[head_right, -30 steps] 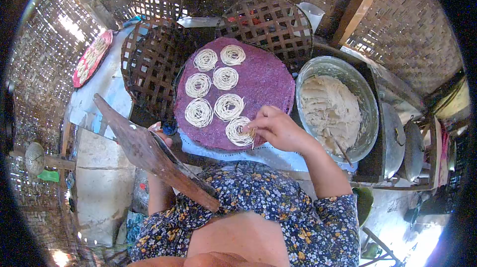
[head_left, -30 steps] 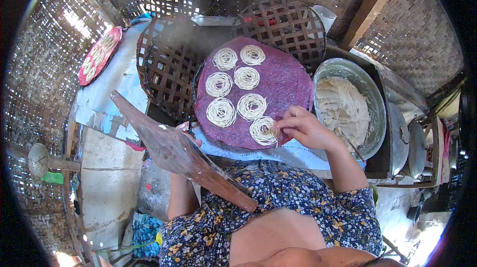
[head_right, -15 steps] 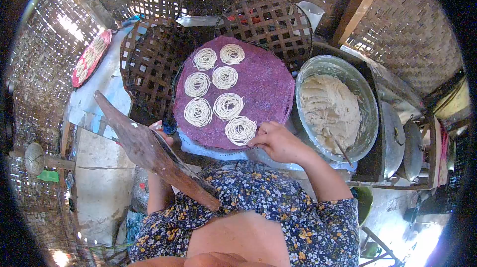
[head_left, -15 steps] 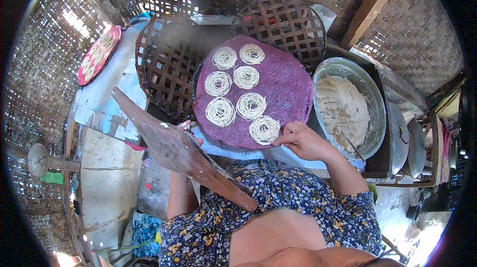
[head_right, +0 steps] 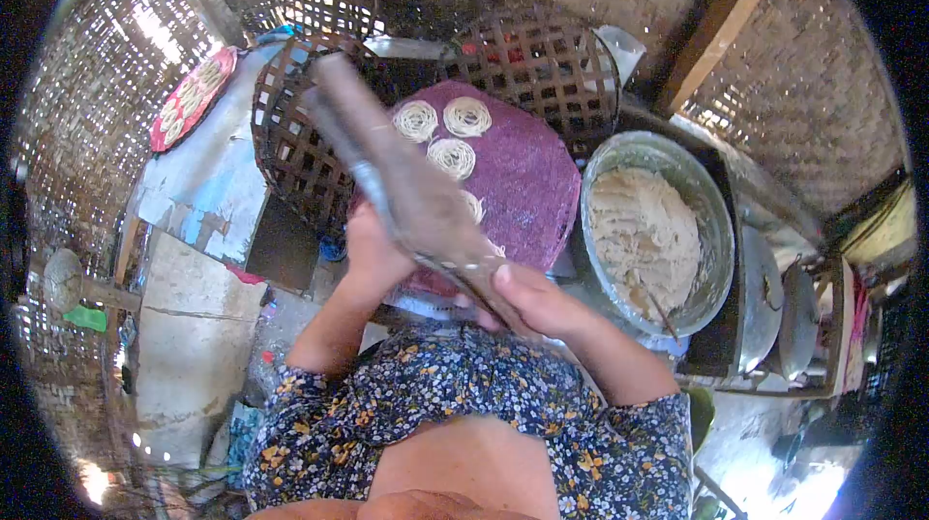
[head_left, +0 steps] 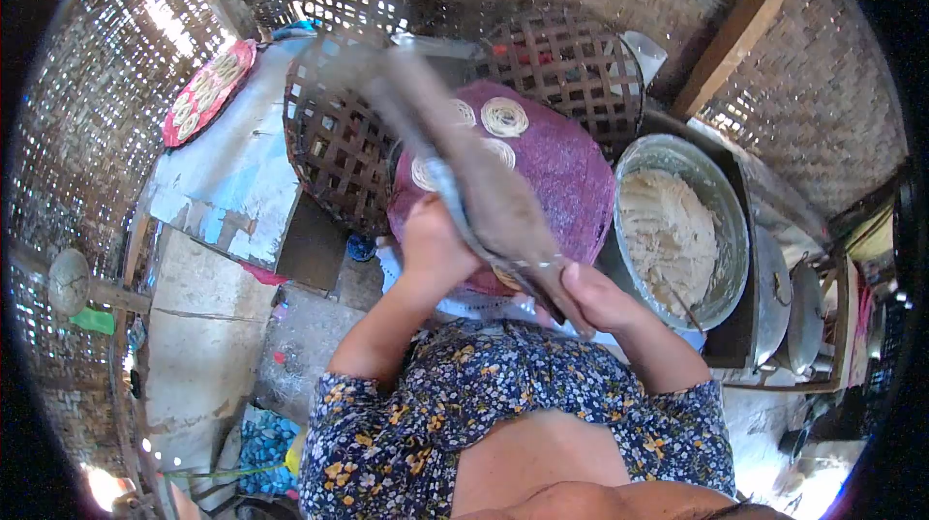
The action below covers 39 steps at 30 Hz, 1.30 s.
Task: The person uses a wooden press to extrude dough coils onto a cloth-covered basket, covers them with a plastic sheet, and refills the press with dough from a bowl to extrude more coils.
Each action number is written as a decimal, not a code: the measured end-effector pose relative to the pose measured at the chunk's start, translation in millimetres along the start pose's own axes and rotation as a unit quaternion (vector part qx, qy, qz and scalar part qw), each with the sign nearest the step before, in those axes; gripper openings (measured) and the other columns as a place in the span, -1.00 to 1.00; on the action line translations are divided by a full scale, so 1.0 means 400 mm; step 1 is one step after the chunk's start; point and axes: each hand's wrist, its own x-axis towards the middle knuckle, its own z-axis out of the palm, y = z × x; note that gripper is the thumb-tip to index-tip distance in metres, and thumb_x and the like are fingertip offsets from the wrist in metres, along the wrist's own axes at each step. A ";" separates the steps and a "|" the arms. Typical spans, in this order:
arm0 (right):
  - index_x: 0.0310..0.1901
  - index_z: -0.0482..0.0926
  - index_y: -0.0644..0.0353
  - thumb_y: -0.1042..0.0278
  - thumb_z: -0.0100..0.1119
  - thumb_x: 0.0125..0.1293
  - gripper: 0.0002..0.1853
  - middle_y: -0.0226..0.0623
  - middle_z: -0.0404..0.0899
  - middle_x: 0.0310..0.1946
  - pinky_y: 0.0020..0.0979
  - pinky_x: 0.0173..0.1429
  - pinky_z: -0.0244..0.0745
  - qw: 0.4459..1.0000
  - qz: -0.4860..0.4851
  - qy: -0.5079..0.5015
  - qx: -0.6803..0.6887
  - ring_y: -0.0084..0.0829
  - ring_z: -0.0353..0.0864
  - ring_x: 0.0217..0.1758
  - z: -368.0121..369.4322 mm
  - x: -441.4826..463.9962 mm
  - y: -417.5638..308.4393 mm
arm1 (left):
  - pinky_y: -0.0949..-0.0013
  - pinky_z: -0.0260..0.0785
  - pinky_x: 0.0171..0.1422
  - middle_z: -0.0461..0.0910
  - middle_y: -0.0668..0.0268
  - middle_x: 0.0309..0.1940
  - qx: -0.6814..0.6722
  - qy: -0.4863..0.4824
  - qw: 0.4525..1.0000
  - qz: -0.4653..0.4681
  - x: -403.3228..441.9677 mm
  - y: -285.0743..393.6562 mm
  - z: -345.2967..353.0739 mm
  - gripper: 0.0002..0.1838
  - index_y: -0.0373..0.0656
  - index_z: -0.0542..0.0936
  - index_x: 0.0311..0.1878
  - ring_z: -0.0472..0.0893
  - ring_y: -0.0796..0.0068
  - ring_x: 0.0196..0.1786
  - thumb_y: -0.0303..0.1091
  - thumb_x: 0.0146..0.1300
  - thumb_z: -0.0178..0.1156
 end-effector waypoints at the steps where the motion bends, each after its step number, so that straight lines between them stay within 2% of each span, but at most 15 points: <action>1: 0.05 0.35 0.32 -0.50 -0.40 0.15 -0.10 -0.21 0.51 -0.35 -0.47 -0.39 0.39 0.999 0.015 0.035 0.039 -0.43 0.50 -0.45 -0.018 -0.014 0.010 | 0.25 0.30 0.17 0.57 0.12 -0.18 -0.099 -0.047 0.994 0.022 0.030 0.006 0.007 -0.42 -0.24 0.46 -0.05 0.55 0.26 -0.03 -0.27 -0.22 0.38; 3: 0.06 0.33 0.28 -0.49 -0.37 0.16 -0.14 -0.18 0.50 -0.40 -0.45 -0.47 0.38 0.987 0.045 0.107 0.113 -0.42 0.48 -0.51 -0.045 -0.062 0.028 | 0.24 0.26 0.21 0.53 0.08 -0.12 -0.293 -0.137 0.943 0.074 0.105 0.005 0.027 -0.36 -0.26 0.39 0.03 0.51 0.24 0.04 -0.25 -0.18 0.36; 4: 0.06 0.29 0.25 -0.44 -0.38 0.20 -0.20 -0.17 0.47 -0.44 -0.41 -0.58 0.35 0.981 0.043 0.121 0.146 -0.40 0.46 -0.59 -0.065 -0.081 0.031 | 0.20 0.22 0.24 0.48 0.08 -0.03 -0.561 -0.185 0.807 -0.008 0.159 -0.007 0.046 -0.32 -0.29 0.31 0.12 0.48 0.18 0.07 -0.12 -0.03 0.24; 5: 0.01 0.32 0.25 -0.39 -0.43 0.24 -0.24 -0.19 0.48 -0.45 -0.42 -0.58 0.35 0.972 0.053 0.136 0.182 -0.41 0.45 -0.60 -0.075 -0.094 0.019 | 0.16 0.18 0.28 0.43 0.08 0.07 -0.772 -0.221 0.589 -0.086 0.217 -0.016 0.060 -0.27 -0.32 0.22 0.22 0.45 0.11 0.11 0.01 0.11 0.11; 7: -0.07 0.38 0.25 -0.29 -0.52 0.32 -0.30 -0.23 0.48 -0.48 -0.45 -0.58 0.35 0.948 0.074 0.167 0.260 -0.43 0.44 -0.63 -0.087 -0.120 0.001 | 0.07 0.20 0.22 0.51 0.19 -0.15 -0.859 -0.148 0.469 -0.141 0.318 0.055 0.001 -0.30 -0.26 0.24 0.22 0.51 0.16 -0.07 0.16 0.25 -0.17; 10: 0.02 0.30 0.22 -0.30 -0.44 0.31 -0.33 -0.18 0.49 -0.50 -0.44 -0.61 0.35 0.969 0.096 0.182 0.139 -0.42 0.44 -0.64 -0.141 -0.158 -0.019 | 0.08 0.27 0.08 0.45 0.34 -0.43 -0.904 -0.202 0.376 -0.025 0.410 0.021 0.096 -0.25 -0.24 0.26 0.21 0.49 0.25 -0.27 0.26 0.25 -0.32; 11: 0.04 0.27 0.22 -0.31 -0.42 0.30 -0.32 -0.14 0.49 -0.49 -0.43 -0.62 0.35 0.970 0.107 0.197 0.097 -0.40 0.44 -0.65 -0.159 -0.167 -0.028 | 0.14 0.28 -0.06 0.32 0.43 -0.58 -0.891 -0.160 0.417 -0.079 0.417 0.040 0.115 -0.26 -0.18 0.31 0.18 0.41 0.36 -0.41 0.29 0.25 -0.34; 12: -0.18 0.45 0.24 -0.26 -0.38 0.33 -0.36 -0.26 0.50 -0.55 -0.44 -0.59 0.39 0.967 0.124 0.213 0.072 -0.46 0.45 -0.65 -0.176 -0.174 -0.038 | 0.14 0.29 -0.10 0.32 0.42 -0.61 -0.895 -0.157 0.408 -0.086 0.427 0.039 0.138 -0.26 -0.14 0.34 0.14 0.40 0.35 -0.44 0.33 0.23 -0.35; 16: -0.35 0.48 0.25 -0.15 -0.28 0.35 -0.44 -0.26 0.51 -0.57 -0.46 -0.60 0.36 0.952 0.164 0.258 0.030 -0.47 0.45 -0.65 -0.197 -0.165 -0.058 | 0.16 0.28 -0.20 0.28 0.43 -0.67 -0.902 -0.130 0.399 -0.102 0.445 0.003 0.218 -0.27 -0.05 0.38 0.12 0.36 0.40 -0.53 0.38 0.20 -0.32; 19: -0.40 0.48 0.26 -0.11 -0.28 0.36 -0.45 -0.28 0.51 -0.57 -0.47 -0.60 0.34 0.957 0.146 0.240 -0.074 -0.46 0.44 -0.66 -0.222 -0.149 -0.013 | 0.20 0.27 -0.25 0.25 0.45 -0.69 -0.903 -0.121 0.404 -0.080 0.439 -0.028 0.235 -0.29 -0.03 0.40 0.12 0.34 0.44 -0.55 0.37 0.20 -0.29; 24: -0.40 0.48 0.31 -0.19 -0.22 0.29 -0.40 -0.27 0.47 -0.66 -0.44 -0.61 0.39 0.941 0.155 0.264 -0.147 -0.46 0.47 -0.69 -0.182 -0.195 -0.060 | 0.32 0.28 -0.30 0.25 0.56 -0.76 -0.887 -0.088 0.437 -0.122 0.381 0.003 0.226 -0.36 -0.02 0.45 0.03 0.32 0.56 -0.64 0.33 0.19 -0.18; 30: -0.52 0.47 0.29 -0.08 -0.11 0.27 -0.48 -0.34 0.42 -0.72 -0.49 -0.61 0.29 0.912 0.109 0.326 -0.225 -0.55 0.40 -0.70 -0.180 -0.197 -0.126 | 0.40 0.26 -0.35 0.18 0.58 -0.80 -0.900 -0.076 0.427 -0.049 0.424 0.067 0.132 -0.40 0.00 0.48 -0.05 0.28 0.64 -0.67 0.32 0.20 -0.16; 32: -0.46 0.50 0.29 -0.05 -0.06 0.26 -0.52 -0.38 0.41 -0.70 -0.51 -0.61 0.28 0.925 0.100 0.312 -0.195 -0.58 0.38 -0.70 -0.169 -0.195 -0.116 | 0.42 0.24 -0.36 0.18 0.58 -0.79 -0.891 -0.073 0.446 -0.035 0.427 0.076 0.087 -0.41 0.00 0.49 -0.06 0.28 0.65 -0.67 0.31 0.21 -0.18; 33: -0.42 0.51 0.28 -0.04 -0.03 0.26 -0.54 -0.40 0.41 -0.69 -0.53 -0.62 0.27 0.932 0.093 0.302 -0.178 -0.59 0.37 -0.70 -0.164 -0.194 -0.112 | 0.36 0.23 -0.36 0.19 0.52 -0.80 -0.895 -0.097 0.435 -0.030 0.426 0.070 0.073 -0.39 -0.01 0.52 -0.14 0.27 0.57 -0.67 0.35 0.18 -0.18; 39: -0.45 0.49 0.35 -0.04 -0.02 0.23 -0.51 -0.39 0.39 -0.72 -0.54 -0.63 0.22 0.918 0.092 0.332 -0.195 -0.60 0.35 -0.70 -0.119 -0.258 -0.145 | 0.33 0.22 -0.39 0.15 0.51 -0.84 -0.903 -0.121 0.412 -0.021 0.369 0.112 0.074 -0.43 0.00 0.55 -0.20 0.26 0.55 -0.72 0.28 0.24 -0.21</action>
